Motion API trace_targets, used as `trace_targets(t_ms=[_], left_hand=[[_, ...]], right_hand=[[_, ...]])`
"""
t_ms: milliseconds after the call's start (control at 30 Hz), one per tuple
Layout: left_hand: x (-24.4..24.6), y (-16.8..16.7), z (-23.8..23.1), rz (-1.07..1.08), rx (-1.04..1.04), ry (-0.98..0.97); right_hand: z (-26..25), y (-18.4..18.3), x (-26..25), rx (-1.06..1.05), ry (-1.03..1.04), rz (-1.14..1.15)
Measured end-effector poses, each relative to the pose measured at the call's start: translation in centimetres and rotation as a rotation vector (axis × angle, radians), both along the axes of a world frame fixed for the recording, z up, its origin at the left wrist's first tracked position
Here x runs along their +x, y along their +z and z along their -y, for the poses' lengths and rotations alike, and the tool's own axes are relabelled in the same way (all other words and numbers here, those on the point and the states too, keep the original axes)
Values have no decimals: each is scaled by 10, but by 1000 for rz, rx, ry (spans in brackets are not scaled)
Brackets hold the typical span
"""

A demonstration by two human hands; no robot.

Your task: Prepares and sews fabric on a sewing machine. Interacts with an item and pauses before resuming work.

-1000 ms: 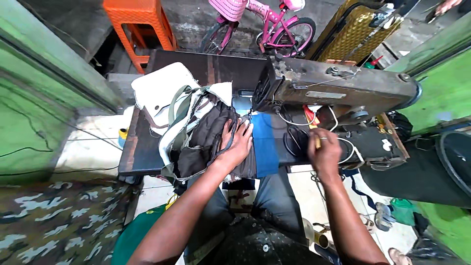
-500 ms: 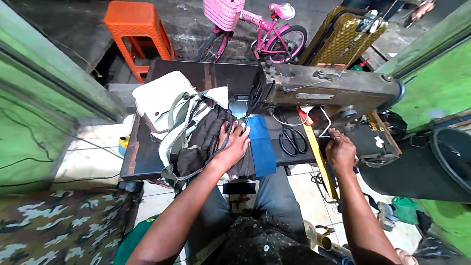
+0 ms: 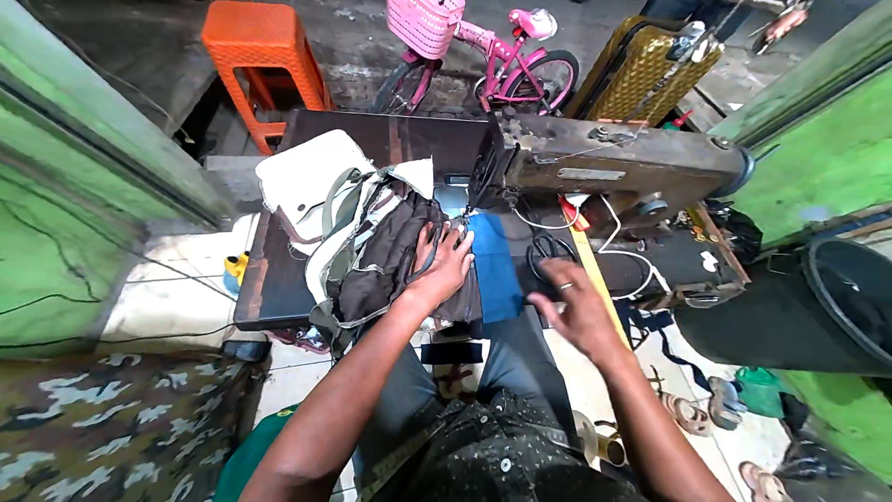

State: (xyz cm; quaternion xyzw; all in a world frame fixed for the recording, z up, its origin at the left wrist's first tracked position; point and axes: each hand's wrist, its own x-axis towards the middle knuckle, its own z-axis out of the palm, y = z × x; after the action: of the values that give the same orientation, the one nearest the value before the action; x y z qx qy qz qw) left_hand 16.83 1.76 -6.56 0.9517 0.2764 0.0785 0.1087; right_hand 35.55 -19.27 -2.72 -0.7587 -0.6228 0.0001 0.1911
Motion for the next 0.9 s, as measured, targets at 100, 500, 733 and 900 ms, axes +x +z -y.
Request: trace_targets(t_ms=[100, 500, 733, 900], left_hand=[[-1, -1, -1, 7, 9, -3], [-90, 45, 108, 50, -1002, 110], [-53, -14, 139, 842, -1786, 690], [-67, 30, 132, 245, -1351, 164]], right_hand=[[-7, -24, -30, -51, 241, -10], [-15, -60, -39, 150, 260, -87], [-21, -45, -38, 119, 239, -196], [-27, -39, -45, -18, 220, -36]])
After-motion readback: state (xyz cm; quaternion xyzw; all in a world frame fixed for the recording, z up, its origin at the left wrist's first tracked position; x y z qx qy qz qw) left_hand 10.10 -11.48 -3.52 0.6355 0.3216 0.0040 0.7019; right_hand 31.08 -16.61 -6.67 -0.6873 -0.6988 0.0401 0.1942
